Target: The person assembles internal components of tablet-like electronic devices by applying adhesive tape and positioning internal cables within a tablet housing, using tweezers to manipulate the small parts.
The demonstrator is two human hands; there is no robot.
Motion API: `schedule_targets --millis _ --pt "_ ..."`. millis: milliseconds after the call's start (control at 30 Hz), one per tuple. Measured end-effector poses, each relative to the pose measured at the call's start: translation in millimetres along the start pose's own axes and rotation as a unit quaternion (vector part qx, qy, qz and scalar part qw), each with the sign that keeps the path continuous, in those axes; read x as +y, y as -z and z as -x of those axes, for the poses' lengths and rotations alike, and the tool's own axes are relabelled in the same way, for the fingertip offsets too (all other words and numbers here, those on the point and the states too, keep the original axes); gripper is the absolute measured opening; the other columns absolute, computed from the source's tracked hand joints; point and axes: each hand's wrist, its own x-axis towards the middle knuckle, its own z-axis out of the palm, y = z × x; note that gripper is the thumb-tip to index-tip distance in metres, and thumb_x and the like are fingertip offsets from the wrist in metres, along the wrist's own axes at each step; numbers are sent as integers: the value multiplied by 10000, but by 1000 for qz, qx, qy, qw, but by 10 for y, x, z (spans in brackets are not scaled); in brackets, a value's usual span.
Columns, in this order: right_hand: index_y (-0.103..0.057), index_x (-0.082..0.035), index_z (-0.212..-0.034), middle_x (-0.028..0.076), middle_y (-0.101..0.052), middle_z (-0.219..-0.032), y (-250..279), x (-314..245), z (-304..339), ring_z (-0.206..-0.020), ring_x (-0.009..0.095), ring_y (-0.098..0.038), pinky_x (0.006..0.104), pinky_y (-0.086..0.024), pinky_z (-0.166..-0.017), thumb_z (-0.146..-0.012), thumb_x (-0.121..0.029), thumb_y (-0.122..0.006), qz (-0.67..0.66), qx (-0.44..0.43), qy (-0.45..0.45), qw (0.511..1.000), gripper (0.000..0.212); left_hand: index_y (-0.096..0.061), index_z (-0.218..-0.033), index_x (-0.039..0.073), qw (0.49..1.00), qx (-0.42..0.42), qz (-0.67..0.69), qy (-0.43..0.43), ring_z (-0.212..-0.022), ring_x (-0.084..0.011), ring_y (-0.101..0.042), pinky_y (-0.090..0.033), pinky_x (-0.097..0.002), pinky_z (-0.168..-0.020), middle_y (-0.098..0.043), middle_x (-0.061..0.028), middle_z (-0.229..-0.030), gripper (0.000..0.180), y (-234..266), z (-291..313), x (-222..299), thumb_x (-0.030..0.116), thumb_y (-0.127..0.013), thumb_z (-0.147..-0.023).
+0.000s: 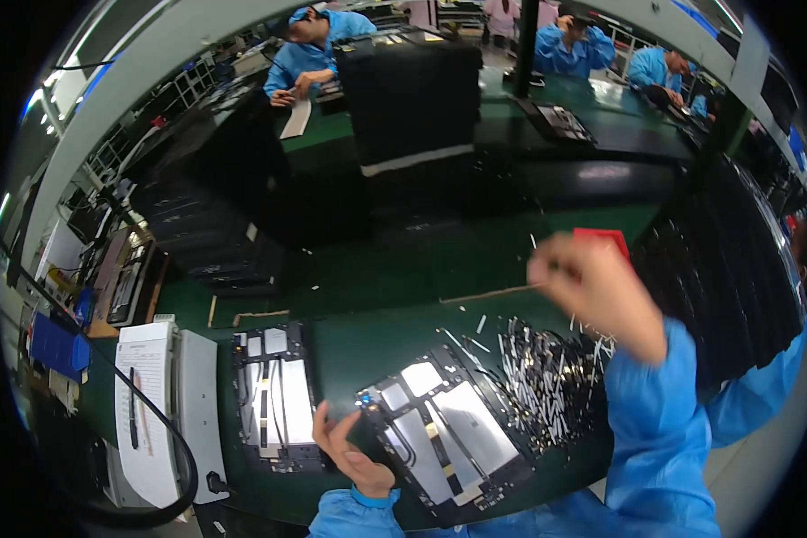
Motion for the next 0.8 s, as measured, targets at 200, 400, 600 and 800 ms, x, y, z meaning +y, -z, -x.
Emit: schedule_targets --millis 200,400,600,800 --pt "-542 -1 -832 194 -596 -634 -326 72 1734 -580 378 -587 461 -456 -525 -793 -217 -643 165 -166 -247 940 242 -518 -1058 -32 998 20 38 39 -1153 -255 -438 -349 -345 -949 -344 -199 -1330 563 -80 -5 157 420 -194 -971" --pt "-588 -1 -785 178 -582 -602 -382 301 1945 -564 350 -592 398 -439 -516 -781 -134 -649 16 -115 -289 950 146 -509 -1016 -9 999 -9 -19 28 -1229 -275 -381 -282 -380 -1017 -377 -198 -1329 334 108 253 431 252 -305 -970" --pt "-634 59 -750 219 -583 -621 -271 214 1850 -549 348 -584 352 -430 -498 -773 -102 -663 -50 18 -303 951 165 -535 -992 -21 963 -246 89 64 -954 -223 -543 -413 -313 -852 -555 -164 -1083 215 232 564 912 172 -468 -924" --pt "-664 56 -794 71 -530 -514 -185 35 1816 -501 46 -449 217 -343 -460 -818 -97 -653 -115 30 -354 928 156 -570 -1076 -78 852 -435 211 203 -971 -286 -575 -434 -332 -866 -606 -192 -1039 256 117 576 1290 60 -525 -865"
